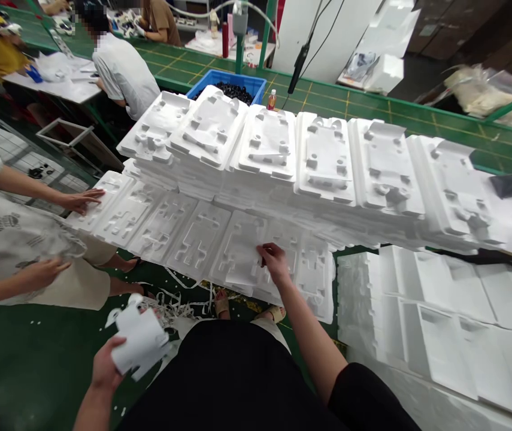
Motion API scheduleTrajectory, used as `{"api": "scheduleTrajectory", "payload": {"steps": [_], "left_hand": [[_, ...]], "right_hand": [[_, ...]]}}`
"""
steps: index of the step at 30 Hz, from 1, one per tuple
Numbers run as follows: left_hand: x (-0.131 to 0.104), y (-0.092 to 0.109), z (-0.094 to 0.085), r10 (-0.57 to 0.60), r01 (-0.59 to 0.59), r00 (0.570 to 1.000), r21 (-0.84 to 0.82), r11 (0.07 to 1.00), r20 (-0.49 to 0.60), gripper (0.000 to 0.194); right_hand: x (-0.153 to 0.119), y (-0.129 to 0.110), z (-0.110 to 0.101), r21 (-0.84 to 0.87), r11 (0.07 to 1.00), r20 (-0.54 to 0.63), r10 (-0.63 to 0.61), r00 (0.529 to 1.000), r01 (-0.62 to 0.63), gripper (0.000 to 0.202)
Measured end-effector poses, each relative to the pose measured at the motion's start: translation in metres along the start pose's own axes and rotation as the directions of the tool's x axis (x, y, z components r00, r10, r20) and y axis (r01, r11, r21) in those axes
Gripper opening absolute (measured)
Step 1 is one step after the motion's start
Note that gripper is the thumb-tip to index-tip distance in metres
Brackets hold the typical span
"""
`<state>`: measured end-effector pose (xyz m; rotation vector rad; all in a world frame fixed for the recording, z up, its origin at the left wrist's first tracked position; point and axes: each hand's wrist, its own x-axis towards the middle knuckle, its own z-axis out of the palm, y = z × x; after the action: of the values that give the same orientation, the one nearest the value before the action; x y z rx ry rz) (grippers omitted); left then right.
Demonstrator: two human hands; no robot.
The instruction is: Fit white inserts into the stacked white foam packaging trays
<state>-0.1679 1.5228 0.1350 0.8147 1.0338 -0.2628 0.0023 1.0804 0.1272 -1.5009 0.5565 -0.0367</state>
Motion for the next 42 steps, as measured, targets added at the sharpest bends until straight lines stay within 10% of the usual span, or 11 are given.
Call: {"api": "scheduleTrajectory", "payload": {"steps": [5,9,19,42], "left_hand": [[-0.001,0.014,0.133,-0.027,0.084,0.828,-0.077,0.993,0.56,0.082],[-0.004,0.008,0.169,-0.106,0.155,0.761,-0.02,0.988,0.64,0.082],[-0.002,0.003,0.155,-0.137,0.147,0.837,0.024,0.989,0.53,0.082],[0.01,0.002,0.15,-0.134,0.166,0.784,0.004,0.986,0.606,0.083]], "right_hand": [[0.022,0.045,0.043,-0.063,0.998,-0.089,0.008,0.996,-0.014,0.049],[0.035,0.062,0.057,-0.123,0.992,-0.137,0.003,0.991,-0.02,0.041],[0.04,0.062,0.042,-0.371,0.926,-0.194,-0.145,0.97,0.064,0.021],[0.046,0.073,0.04,-0.565,0.821,-0.158,-0.21,0.965,0.086,0.032]]}}
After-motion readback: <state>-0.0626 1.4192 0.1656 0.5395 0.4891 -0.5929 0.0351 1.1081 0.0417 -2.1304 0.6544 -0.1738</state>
